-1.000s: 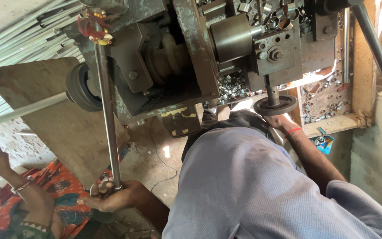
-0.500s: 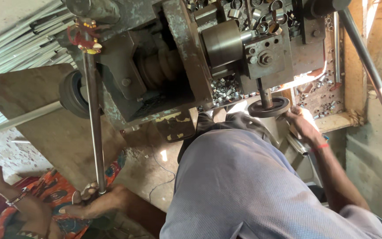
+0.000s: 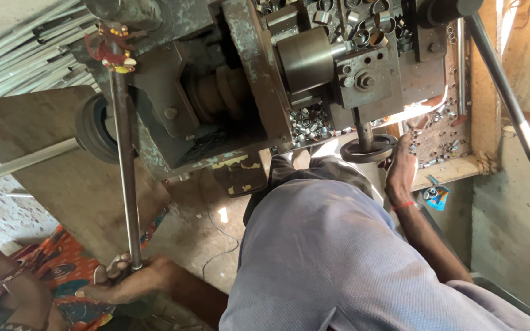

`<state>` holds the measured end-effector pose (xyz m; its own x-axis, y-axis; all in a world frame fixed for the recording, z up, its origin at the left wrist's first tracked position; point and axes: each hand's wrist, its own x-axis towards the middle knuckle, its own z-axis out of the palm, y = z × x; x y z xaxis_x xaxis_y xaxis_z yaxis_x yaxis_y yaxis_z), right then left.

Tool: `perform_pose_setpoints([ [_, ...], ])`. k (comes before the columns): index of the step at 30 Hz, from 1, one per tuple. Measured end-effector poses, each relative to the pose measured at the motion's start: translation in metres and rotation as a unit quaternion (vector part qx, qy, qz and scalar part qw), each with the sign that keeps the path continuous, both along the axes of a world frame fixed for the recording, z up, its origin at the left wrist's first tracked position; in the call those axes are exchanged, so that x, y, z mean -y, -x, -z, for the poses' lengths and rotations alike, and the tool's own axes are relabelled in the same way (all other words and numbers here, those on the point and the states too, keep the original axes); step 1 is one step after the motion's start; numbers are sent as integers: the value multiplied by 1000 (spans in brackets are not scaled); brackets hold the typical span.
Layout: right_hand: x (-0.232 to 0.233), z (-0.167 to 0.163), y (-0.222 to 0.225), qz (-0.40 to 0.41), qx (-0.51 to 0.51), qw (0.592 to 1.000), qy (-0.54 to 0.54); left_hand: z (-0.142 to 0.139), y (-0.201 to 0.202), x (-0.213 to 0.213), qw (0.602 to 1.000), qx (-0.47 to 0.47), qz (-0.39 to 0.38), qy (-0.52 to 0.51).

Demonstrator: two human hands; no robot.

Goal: The person operates an industrial machine by manually pulling long levers and turning a small wheel to process metal rings. The person moves the levers back and forth to control the machine's internal components while metal scrap and rings accumulate in the workspace.

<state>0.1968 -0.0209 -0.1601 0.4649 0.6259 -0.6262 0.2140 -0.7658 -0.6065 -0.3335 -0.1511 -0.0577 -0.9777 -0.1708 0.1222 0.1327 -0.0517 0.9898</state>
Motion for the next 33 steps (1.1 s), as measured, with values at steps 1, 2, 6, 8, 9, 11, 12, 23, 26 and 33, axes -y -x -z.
perform_pose_setpoints([
  [1,-5,1,-2,9,-12,1000,-4,0,0,0,1000,-2,-2,0],
  [2,-9,1,-3,18,-25,999,-8,0,-1,-1,1000,-5,6,4],
  [6,-15,5,-2,-6,37,998,57,0,-4,-4,999,-18,12,31],
  [8,-15,8,0,-20,47,997,66,-1,-5,-4,999,-20,3,41],
  [9,-15,10,1,-9,34,997,63,-1,-5,-5,999,-19,0,41],
  [11,-17,12,0,13,9,998,59,-2,-6,-5,999,-14,-1,40],
  [12,-19,12,-1,32,-11,998,50,-3,-5,-5,999,-12,0,39],
  [23,5,-2,25,-171,-36,979,101,-5,-6,-8,1000,-3,6,-20],
  [26,-9,12,39,-347,-38,929,123,-5,-5,-6,1000,-3,5,-24],
  [33,-26,-8,-24,-261,-39,943,204,-1,-3,6,999,16,2,-47],
])
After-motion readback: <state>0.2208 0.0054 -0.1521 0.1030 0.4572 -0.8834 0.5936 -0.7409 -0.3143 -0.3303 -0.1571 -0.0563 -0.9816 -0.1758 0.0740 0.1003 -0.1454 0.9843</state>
